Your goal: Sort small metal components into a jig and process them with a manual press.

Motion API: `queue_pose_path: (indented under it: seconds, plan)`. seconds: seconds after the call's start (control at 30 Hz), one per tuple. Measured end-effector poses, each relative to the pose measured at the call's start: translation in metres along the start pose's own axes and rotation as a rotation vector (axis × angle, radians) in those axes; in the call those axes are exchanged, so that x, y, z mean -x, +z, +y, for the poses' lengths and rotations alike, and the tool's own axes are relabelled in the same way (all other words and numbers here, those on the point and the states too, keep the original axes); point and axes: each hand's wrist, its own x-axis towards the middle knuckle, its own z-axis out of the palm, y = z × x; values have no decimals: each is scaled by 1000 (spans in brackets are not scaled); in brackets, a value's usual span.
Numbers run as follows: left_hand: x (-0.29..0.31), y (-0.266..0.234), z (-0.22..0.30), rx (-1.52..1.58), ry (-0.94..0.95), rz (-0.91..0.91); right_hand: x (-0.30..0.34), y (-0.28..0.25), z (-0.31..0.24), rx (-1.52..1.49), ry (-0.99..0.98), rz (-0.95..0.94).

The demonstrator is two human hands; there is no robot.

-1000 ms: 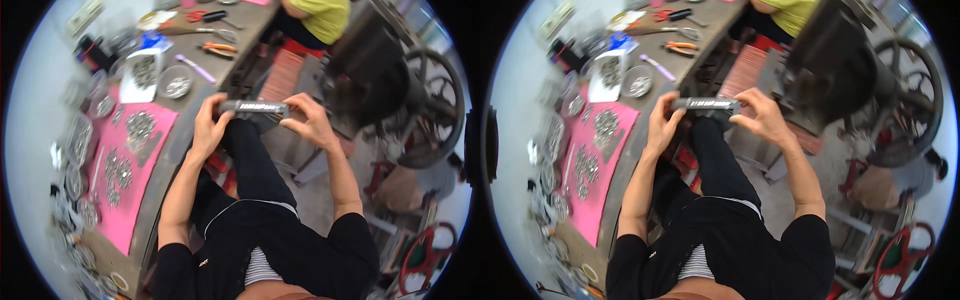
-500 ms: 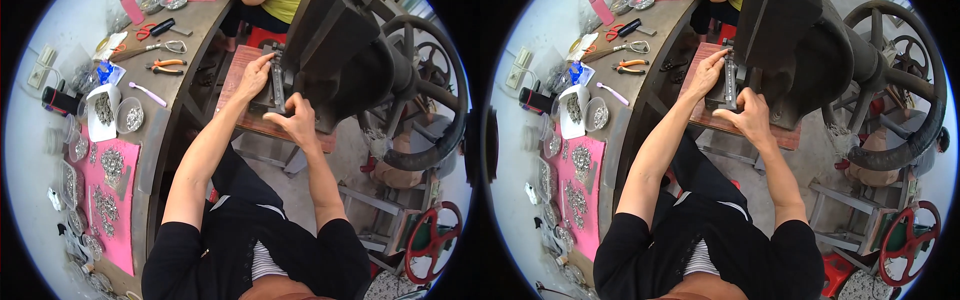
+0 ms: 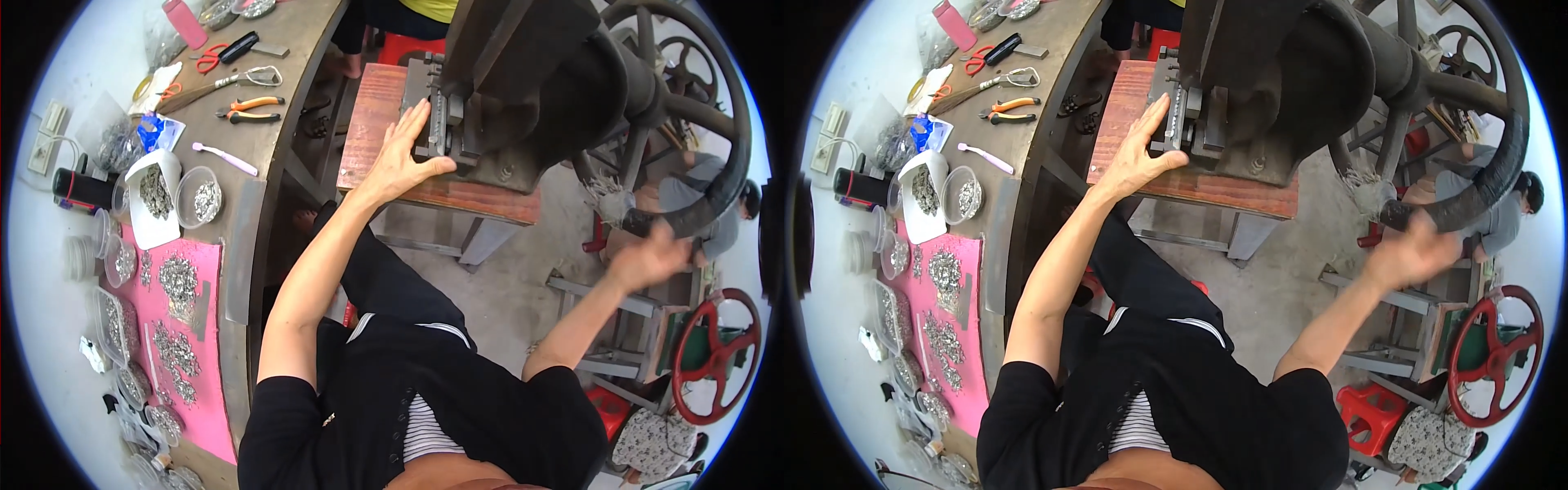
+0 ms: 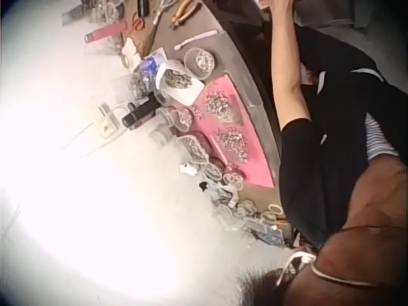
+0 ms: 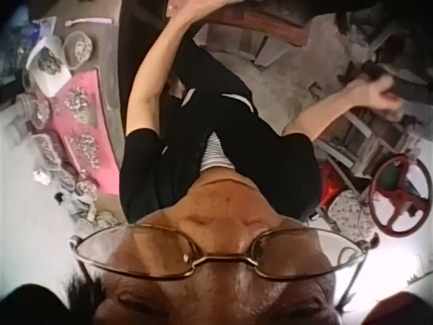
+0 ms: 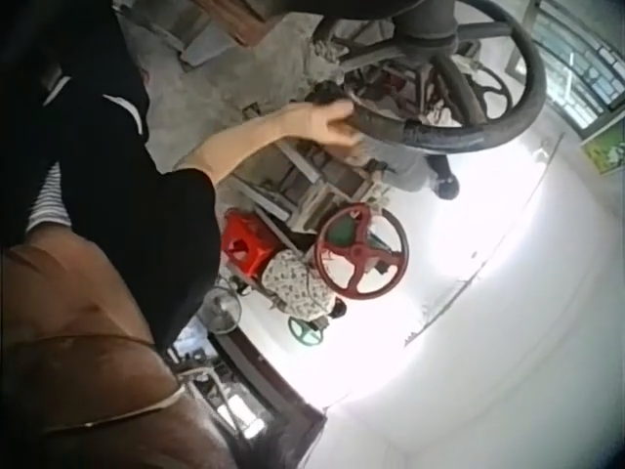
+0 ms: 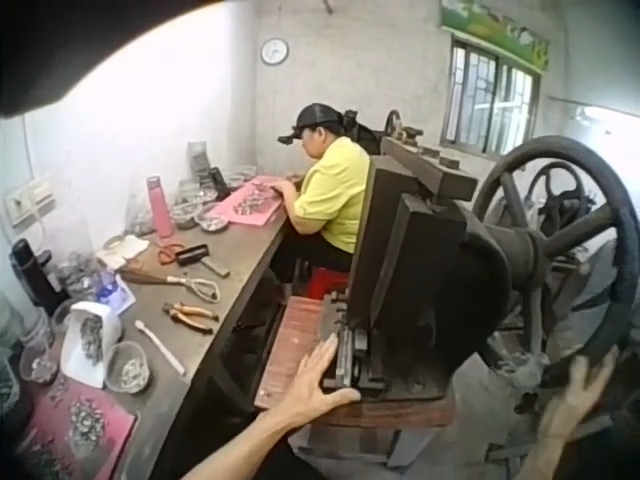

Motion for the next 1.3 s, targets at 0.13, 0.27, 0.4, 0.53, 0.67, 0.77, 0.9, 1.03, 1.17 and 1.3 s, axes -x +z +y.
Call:
queue_pose_path:
  seconds: [0.13, 0.27, 0.4, 0.53, 0.67, 0.77, 0.9, 1.03, 1.17, 1.3]
  plan:
    - [6, 0, -3, -95, 13, 58, -6, 13, 11, -71, 211, -191]
    - [3, 2, -3, -172, 34, 31, -70, 2, -15, 20, 176, -317]
    - [-8, 2, -5, -240, 37, 4, -141, 19, -44, 199, 193, -494]
    - [-21, 4, -5, -263, 46, -25, -208, 31, -43, 305, 239, -720]
    - [-29, 6, -5, -284, 58, -39, -236, 47, -44, 235, 227, -768]
    - [-32, 7, -5, -287, 52, -38, -243, 53, -44, 243, 260, -801]
    - [-34, 8, -5, -282, 48, -38, -242, 52, -46, 250, 261, -813]
    - [-38, 8, -9, -288, 51, -34, -213, 38, -45, 150, 298, -746]
    - [-45, 8, -9, -289, 60, -31, -109, 13, -30, -21, 108, -361]
    - [-35, -4, -18, -346, 98, 59, -83, 19, -26, 19, 113, -374]
